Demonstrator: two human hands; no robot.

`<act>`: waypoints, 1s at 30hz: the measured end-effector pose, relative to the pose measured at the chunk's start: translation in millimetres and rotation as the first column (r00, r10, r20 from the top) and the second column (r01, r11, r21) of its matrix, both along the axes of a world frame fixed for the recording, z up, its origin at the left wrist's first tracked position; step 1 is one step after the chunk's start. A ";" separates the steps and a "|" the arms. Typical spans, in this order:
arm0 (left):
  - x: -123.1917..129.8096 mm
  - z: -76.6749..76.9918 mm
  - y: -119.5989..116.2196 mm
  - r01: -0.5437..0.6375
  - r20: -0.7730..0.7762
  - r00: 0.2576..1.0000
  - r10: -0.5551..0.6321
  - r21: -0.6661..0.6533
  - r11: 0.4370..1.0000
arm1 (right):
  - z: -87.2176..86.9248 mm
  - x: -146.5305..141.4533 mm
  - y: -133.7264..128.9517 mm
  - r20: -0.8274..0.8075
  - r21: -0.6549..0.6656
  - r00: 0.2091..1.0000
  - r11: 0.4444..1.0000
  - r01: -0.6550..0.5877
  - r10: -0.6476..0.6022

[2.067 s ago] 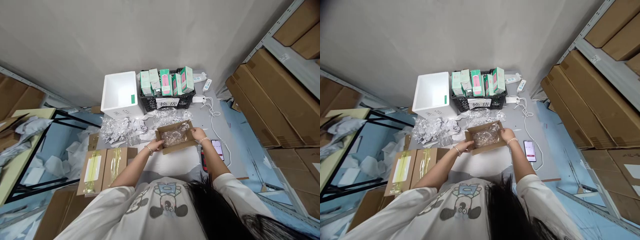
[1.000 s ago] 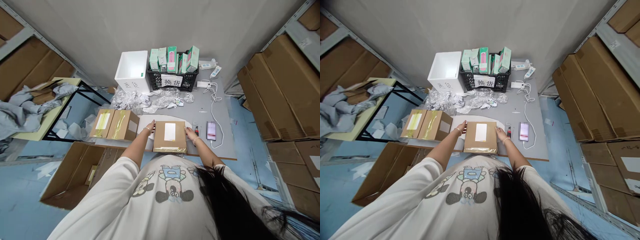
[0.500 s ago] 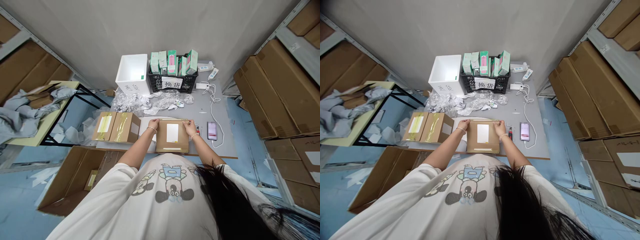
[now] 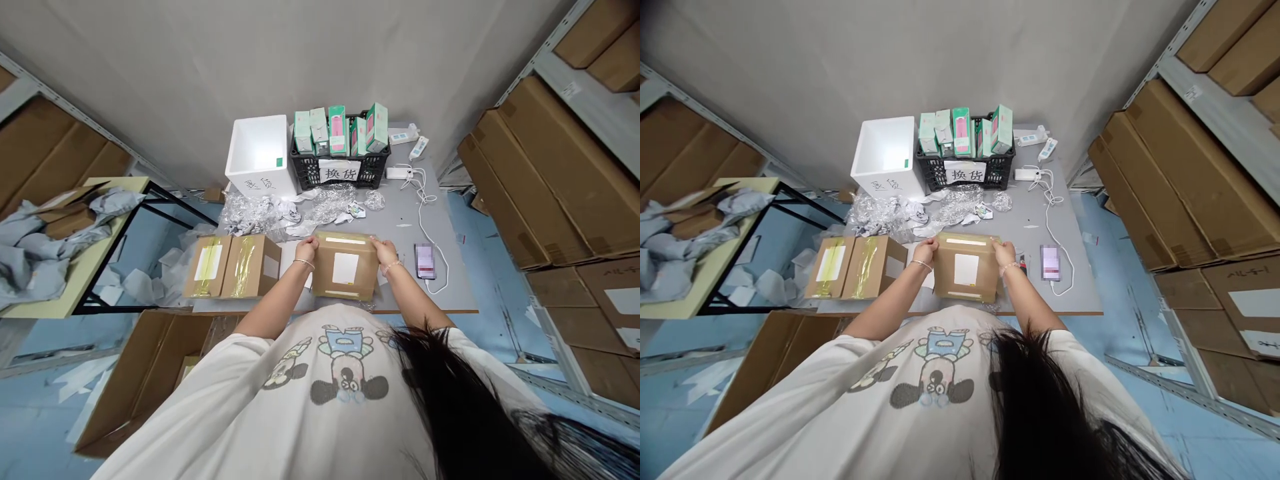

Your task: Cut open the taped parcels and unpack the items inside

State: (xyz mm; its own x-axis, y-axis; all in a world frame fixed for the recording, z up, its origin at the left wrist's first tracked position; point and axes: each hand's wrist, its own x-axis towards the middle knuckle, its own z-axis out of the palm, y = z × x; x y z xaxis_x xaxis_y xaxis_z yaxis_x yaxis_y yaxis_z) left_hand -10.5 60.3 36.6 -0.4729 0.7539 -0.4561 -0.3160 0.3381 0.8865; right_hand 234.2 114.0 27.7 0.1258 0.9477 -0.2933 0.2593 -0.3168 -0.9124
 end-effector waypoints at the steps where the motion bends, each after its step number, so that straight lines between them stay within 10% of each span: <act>1: -0.8 2.3 0.2 0.000 -0.016 1.000 0.000 0.022 1.000 | 2.1 -1.0 1.8 0.025 0.019 0.999 0.999 0.032 -0.033; 13: 3.4 2.5 -10.7 0.051 -0.538 0.831 -0.140 -0.176 0.983 | -1.0 -21.0 -9.4 -0.003 0.052 0.993 0.991 0.122 -0.122; 30: 2.4 -15.2 -30.4 0.109 -0.608 0.714 -0.347 -0.393 0.913 | -16.8 -22.2 -41.2 0.262 -0.095 0.964 0.993 0.069 -0.042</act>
